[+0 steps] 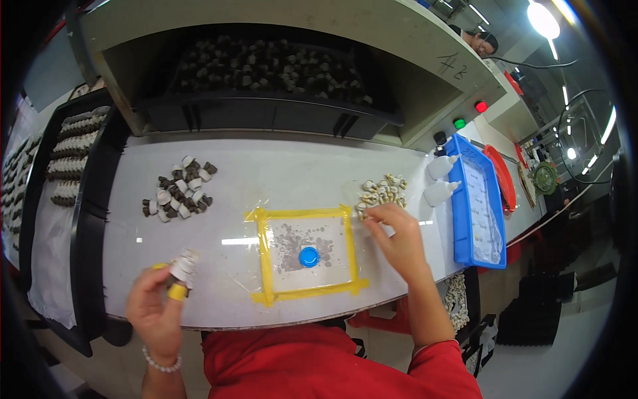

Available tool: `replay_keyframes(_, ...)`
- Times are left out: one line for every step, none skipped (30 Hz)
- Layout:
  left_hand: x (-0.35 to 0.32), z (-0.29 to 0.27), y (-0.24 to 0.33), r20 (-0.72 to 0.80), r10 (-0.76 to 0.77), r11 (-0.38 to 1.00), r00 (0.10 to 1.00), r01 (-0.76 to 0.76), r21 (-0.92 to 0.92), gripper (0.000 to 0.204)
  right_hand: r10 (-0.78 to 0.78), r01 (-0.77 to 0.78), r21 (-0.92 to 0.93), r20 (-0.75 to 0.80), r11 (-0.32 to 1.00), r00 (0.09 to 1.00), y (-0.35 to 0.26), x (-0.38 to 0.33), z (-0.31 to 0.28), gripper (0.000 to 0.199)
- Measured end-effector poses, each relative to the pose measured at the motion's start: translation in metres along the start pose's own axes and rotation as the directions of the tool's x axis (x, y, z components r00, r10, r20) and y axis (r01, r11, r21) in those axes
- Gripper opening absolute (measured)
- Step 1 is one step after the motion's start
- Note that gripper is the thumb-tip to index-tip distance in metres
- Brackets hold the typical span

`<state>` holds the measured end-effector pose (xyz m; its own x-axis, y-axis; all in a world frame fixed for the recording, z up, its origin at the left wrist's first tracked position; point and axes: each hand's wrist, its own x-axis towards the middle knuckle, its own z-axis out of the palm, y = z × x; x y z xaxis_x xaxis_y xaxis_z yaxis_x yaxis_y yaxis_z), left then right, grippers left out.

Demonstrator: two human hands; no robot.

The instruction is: The person assembles toy pieces by applying adhesive from a glue bottle with a blue cap applicator to small white parts, then joining them with cylindrical grey parts to create assembled units.

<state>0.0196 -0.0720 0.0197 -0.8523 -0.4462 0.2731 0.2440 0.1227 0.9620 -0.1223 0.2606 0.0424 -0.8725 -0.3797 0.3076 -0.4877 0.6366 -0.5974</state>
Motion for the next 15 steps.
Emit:
replay_keyframes(0.002,-0.013,-0.002,-0.019,0.005,1.0,1.0,-0.005,0.025,0.026,0.069,-0.071,-0.078,-0.025,0.994,0.997,0.004,0.003,0.0,0.016)
replay_keyframes(0.003,-0.028,-0.007,-0.073,0.051,0.974,0.996,-0.033,0.225,0.025,0.136,-0.141,-0.146,-0.05,0.979,0.99,0.009,0.007,0.005,0.019)
replay_keyframes(0.003,-0.038,-0.01,-0.117,0.103,0.907,0.988,-0.045,0.419,0.025,0.12,-0.123,-0.112,-0.032,0.986,0.992,0.013,0.01,0.008,0.019)
replay_keyframes(0.003,-0.044,-0.012,-0.131,0.108,0.893,0.985,-0.038,0.448,0.025,0.058,-0.067,-0.235,-0.046,0.97,0.997,0.013,0.01,0.009,0.02)
replay_keyframes(0.002,-0.048,-0.016,-0.075,0.106,0.86,0.992,-0.054,0.507,0.026,-0.012,-0.007,-0.349,-0.051,0.937,0.999,0.015,0.01,0.013,0.022)
replay_keyframes(0.0,-0.051,-0.016,-0.018,0.096,0.825,0.995,-0.069,0.562,0.027,-0.025,0.012,-0.313,-0.037,0.95,0.999,0.015,0.01,0.016,0.022)
replay_keyframes(0.001,-0.05,-0.016,-0.034,0.099,0.808,0.995,-0.06,0.585,0.027,0.004,-0.014,-0.29,-0.036,0.957,0.999,0.014,0.009,0.015,0.022)
replay_keyframes(0.0,-0.046,-0.015,0.026,0.151,0.779,0.988,-0.135,0.612,0.028,0.031,-0.038,-0.268,-0.03,0.963,0.999,0.013,0.01,0.016,0.023)
replay_keyframes(-0.001,-0.045,-0.014,0.09,0.199,0.745,0.976,-0.21,0.633,0.029,0.017,-0.02,-0.246,-0.015,0.969,1.0,0.01,0.01,0.018,0.023)
replay_keyframes(0.0,-0.042,-0.013,0.083,0.198,0.741,0.977,-0.204,0.64,0.029,-0.032,0.022,-0.252,-0.035,0.967,0.999,0.007,0.007,0.016,0.023)
replay_keyframes(0.001,-0.041,-0.013,0.128,0.204,0.743,0.97,-0.239,0.626,0.029,-0.079,0.062,-0.262,-0.055,0.963,0.995,0.004,0.003,0.014,0.024)
replay_keyframes(0.0,-0.041,-0.012,0.17,0.21,0.739,0.963,-0.27,0.617,0.029,-0.086,0.072,-0.249,-0.049,0.966,0.995,0.002,0.0,0.016,0.024)
replay_keyframes(-0.002,-0.042,-0.012,0.177,0.203,0.746,0.963,-0.269,0.609,0.03,-0.132,0.122,-0.285,-0.019,0.951,0.991,0.0,-0.004,0.018,0.025)
replay_keyframes(-0.002,-0.043,-0.012,0.176,0.201,0.746,0.964,-0.267,0.61,0.03,-0.171,0.165,-0.329,0.009,0.93,0.985,-0.003,-0.008,0.019,0.025)
replay_keyframes(-0.002,-0.043,-0.009,0.205,0.187,0.743,0.961,-0.275,0.61,0.03,-0.219,0.217,-0.383,0.037,0.898,0.975,-0.005,-0.01,0.022,0.026)
